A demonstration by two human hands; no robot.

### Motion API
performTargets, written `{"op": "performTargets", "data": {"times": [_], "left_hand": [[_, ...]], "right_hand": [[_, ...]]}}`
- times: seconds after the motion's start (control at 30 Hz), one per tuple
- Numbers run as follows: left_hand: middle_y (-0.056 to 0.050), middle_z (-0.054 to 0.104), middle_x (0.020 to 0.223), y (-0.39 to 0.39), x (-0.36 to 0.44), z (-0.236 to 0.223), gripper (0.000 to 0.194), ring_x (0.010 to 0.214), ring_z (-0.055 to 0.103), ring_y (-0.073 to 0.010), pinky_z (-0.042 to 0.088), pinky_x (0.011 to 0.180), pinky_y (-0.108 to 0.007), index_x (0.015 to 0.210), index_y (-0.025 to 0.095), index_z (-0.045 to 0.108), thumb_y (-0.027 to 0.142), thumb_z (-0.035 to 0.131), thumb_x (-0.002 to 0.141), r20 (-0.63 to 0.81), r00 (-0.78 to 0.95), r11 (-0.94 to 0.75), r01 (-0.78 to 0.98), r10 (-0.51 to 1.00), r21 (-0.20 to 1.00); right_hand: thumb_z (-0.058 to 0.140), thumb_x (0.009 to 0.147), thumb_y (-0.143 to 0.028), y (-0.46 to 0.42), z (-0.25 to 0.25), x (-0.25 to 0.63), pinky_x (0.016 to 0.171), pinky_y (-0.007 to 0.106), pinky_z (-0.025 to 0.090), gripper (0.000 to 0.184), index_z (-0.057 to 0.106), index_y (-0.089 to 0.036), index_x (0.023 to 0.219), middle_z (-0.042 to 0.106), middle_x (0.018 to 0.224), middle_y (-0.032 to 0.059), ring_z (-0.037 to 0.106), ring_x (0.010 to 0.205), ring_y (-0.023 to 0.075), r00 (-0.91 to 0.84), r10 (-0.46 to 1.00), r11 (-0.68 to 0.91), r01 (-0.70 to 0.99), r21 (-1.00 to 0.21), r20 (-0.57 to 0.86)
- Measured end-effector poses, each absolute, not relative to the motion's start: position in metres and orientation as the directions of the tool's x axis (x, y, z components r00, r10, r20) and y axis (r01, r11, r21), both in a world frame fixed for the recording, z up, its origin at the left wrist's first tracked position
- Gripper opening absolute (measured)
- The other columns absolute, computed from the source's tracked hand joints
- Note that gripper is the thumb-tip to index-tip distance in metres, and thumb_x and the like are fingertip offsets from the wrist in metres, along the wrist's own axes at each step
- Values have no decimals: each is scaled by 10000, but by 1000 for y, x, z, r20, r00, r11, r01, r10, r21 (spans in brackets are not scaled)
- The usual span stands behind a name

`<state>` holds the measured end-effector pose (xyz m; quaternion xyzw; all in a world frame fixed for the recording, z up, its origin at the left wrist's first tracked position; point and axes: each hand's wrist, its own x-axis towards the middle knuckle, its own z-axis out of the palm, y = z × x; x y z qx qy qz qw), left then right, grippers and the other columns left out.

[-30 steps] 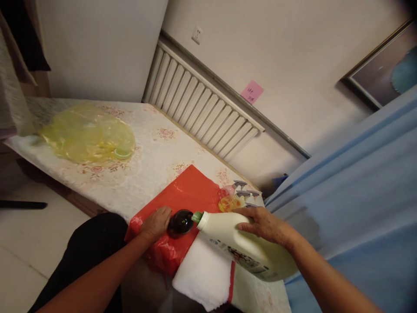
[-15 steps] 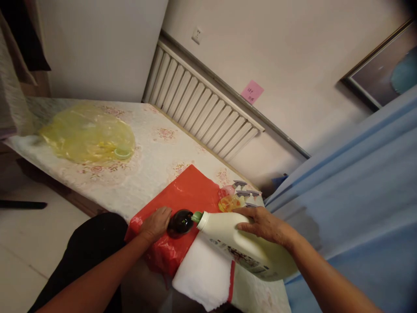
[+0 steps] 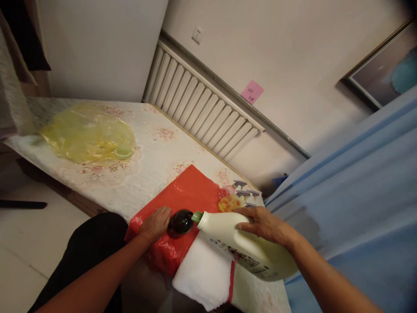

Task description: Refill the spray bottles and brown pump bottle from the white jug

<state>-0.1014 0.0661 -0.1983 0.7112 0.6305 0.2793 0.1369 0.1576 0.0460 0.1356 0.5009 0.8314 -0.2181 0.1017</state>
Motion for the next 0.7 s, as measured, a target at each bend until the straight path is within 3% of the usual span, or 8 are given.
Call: {"op": "performTargets", "data": {"times": [0.7], "left_hand": [[-77, 633, 955, 66, -103, -197, 236, 899, 588, -220, 432, 804, -338, 939, 208, 581, 249, 349, 960, 210, 56, -171, 793, 976, 585]], "right_hand": [[607, 876, -400, 48, 134, 160, 819, 319, 515, 352, 665, -261, 1195, 720, 1092, 32, 662, 913, 222, -478, 791, 395, 876, -277, -381]]}}
